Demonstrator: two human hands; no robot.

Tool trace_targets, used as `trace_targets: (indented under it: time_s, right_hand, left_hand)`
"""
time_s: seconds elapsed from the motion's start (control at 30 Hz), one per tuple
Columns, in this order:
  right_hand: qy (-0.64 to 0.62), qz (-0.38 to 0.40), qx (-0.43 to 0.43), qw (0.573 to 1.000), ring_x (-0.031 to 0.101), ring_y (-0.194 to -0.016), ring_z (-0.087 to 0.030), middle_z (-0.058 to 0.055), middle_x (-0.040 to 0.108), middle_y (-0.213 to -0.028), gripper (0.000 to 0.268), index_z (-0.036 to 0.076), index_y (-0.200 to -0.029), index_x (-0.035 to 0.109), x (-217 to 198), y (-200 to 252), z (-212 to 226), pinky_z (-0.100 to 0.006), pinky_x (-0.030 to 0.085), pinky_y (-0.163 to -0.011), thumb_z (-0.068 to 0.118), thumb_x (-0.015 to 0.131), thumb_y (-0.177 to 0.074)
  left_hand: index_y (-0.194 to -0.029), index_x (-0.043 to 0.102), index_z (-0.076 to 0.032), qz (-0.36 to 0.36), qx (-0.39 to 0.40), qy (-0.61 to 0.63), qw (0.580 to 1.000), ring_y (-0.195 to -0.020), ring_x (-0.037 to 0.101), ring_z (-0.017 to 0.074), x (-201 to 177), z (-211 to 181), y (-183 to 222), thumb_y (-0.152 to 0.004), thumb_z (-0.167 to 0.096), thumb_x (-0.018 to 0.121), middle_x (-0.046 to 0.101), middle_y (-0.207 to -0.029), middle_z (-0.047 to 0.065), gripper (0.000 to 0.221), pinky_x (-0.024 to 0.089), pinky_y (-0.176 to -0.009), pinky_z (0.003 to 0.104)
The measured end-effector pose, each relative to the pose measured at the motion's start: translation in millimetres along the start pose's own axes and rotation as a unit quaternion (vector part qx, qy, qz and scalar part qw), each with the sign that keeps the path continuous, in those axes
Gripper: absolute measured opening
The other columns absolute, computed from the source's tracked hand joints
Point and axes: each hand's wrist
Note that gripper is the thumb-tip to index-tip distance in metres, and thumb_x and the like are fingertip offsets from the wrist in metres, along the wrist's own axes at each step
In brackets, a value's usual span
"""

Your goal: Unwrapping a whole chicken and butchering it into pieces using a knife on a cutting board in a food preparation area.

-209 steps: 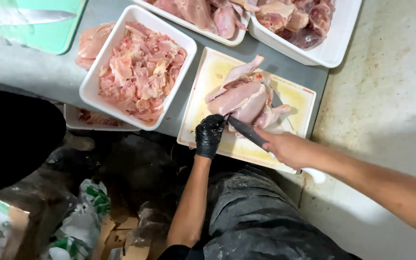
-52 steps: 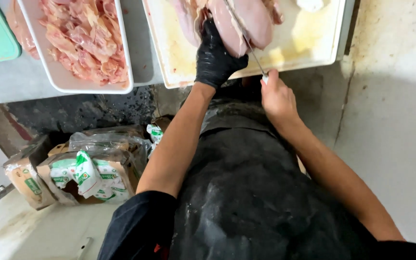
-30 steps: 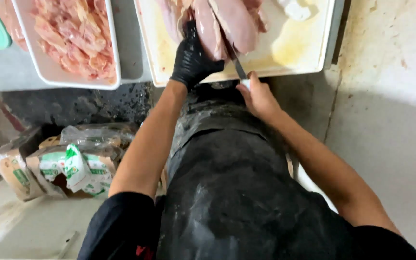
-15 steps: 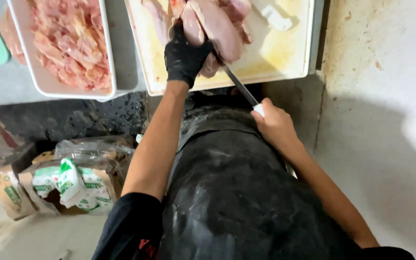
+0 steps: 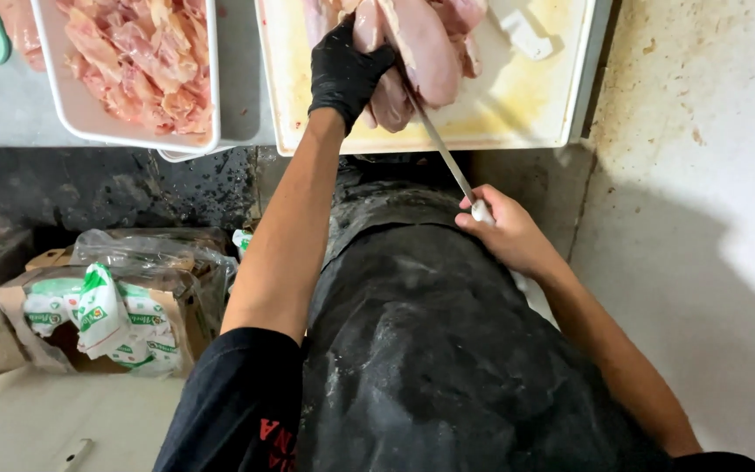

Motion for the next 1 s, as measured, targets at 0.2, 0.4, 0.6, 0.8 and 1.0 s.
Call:
trace_targets:
  time_s: [0.2,0.4,0.6,0.8,1.0]
  right_hand:
    - [-0.014,0.002,-0.021,1.0,0.037,-0.055,-0.014,-0.001,0.042,-0.072,0.022,0.016,-0.112,0.057,-0.1,-3.8,9.7,-0.032,0.036,-0.052,0.034,0.057,-0.099]
    - [-0.082,0.032,-0.067,0.994,0.029,-0.045,-0.011,0.002,0.032,-0.057,0.011,0.013,-0.106,0.051,7.5,-12.9,19.9,-0.03,0.032,-0.037,0.023,0.054,-0.106]
    - [-0.139,0.034,-0.056,0.988,0.027,-0.045,-0.009,0.003,0.028,-0.056,0.016,0.015,-0.097,0.049,14.3,-13.5,28.5,-0.029,0.027,-0.035,0.026,0.055,-0.106]
    - [-0.154,0.045,-0.065,0.985,0.027,-0.047,-0.008,0.004,0.029,-0.063,0.019,0.017,-0.094,0.047,12.1,-16.4,46.5,-0.028,0.023,-0.037,0.026,0.055,-0.109]
    - [-0.2,0.047,-0.092,0.974,0.025,-0.044,-0.007,0.004,0.028,-0.062,0.018,0.019,-0.095,0.046,16.3,-30.6,64.8,-0.027,0.023,-0.036,0.027,0.055,-0.108]
  left_hand:
    - [-0.111,0.076,-0.019,0.026,0.0,0.0,1.0,-0.089,0.078,0.0204,-4.2,-5.9,-0.9,-0.073,-0.047,0.073,0.083,-0.097,0.001,0.048,0.057,-0.075,0.039]
    - [-0.12,0.074,-0.016,0.036,-0.017,-0.009,0.999,-0.093,0.077,0.0207,-5.5,-6.7,2.6,-0.075,-0.052,0.071,0.082,-0.105,0.002,0.058,0.057,-0.077,0.039]
    - [-0.132,0.07,-0.017,0.023,-0.033,0.04,0.998,-0.103,0.078,0.0175,0.7,8.0,3.2,-0.076,-0.044,0.077,0.082,-0.115,0.003,0.063,0.062,-0.088,0.035]
    - [-0.129,0.071,-0.017,0.004,0.018,0.006,1.0,-0.103,0.079,0.0188,5.2,16.6,-4.3,-0.079,-0.051,0.074,0.083,-0.114,0.003,0.06,0.06,-0.085,0.037]
    - [-0.13,0.07,-0.022,0.011,-0.028,-0.017,0.999,-0.103,0.079,0.0204,3.9,10.1,1.8,-0.073,-0.049,0.07,0.083,-0.11,0.0,0.063,0.058,-0.086,0.035]
Point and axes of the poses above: each hand's wrist, its own y-axis away from the middle knuckle, its own x-axis out of the palm, z = x × y
